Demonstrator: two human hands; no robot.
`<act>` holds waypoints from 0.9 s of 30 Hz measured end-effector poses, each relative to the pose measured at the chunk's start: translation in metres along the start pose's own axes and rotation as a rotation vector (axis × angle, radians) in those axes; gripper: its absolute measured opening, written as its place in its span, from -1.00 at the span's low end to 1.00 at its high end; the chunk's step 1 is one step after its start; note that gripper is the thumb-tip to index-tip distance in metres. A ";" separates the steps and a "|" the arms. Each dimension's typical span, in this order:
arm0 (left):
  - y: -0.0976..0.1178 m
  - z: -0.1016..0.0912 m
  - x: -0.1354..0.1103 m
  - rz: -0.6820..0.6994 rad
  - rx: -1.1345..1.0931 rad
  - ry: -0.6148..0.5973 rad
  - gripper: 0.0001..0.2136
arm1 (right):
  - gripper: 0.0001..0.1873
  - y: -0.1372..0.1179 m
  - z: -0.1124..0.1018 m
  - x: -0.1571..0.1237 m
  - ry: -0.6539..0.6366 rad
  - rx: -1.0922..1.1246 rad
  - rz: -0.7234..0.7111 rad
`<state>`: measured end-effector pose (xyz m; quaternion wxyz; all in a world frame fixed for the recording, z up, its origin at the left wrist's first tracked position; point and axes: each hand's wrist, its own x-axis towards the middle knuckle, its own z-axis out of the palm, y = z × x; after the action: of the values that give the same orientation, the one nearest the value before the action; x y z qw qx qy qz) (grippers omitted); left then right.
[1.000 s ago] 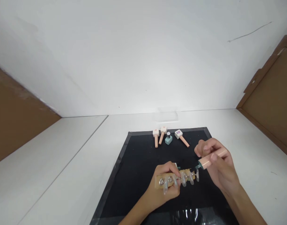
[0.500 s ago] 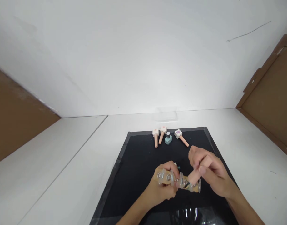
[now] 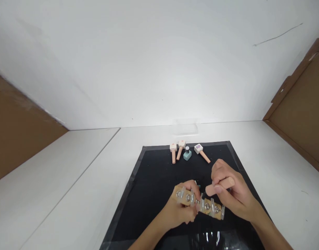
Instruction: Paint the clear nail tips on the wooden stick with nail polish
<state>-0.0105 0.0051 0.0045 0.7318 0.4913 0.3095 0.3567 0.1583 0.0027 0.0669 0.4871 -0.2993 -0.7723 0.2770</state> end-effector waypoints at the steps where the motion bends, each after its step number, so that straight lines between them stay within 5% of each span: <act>1: 0.000 0.000 0.000 -0.002 0.000 -0.002 -0.74 | -0.78 0.000 0.001 0.000 0.020 0.029 -0.004; 5: 0.002 0.000 0.001 -0.002 0.020 -0.013 -0.76 | -0.74 0.002 0.003 0.000 0.017 0.184 -0.085; 10: 0.004 0.004 0.002 0.004 0.038 -0.009 -0.78 | -0.72 0.000 -0.001 0.002 -0.103 0.123 0.011; 17: -0.003 0.000 0.000 0.016 0.018 -0.014 -0.77 | -0.78 0.002 0.000 -0.002 0.014 -0.004 0.013; 21: -0.001 -0.001 -0.001 0.000 0.053 -0.024 -0.78 | -0.78 0.005 0.002 -0.003 0.053 0.134 -0.024; 27: 0.013 0.007 0.003 0.075 0.134 -0.008 -0.86 | -0.72 -0.001 0.000 0.003 -0.106 0.155 0.019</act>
<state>-0.0061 0.0075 0.0189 0.6847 0.5517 0.3112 0.3604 0.1576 0.0043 0.0689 0.4645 -0.2531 -0.7703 0.3562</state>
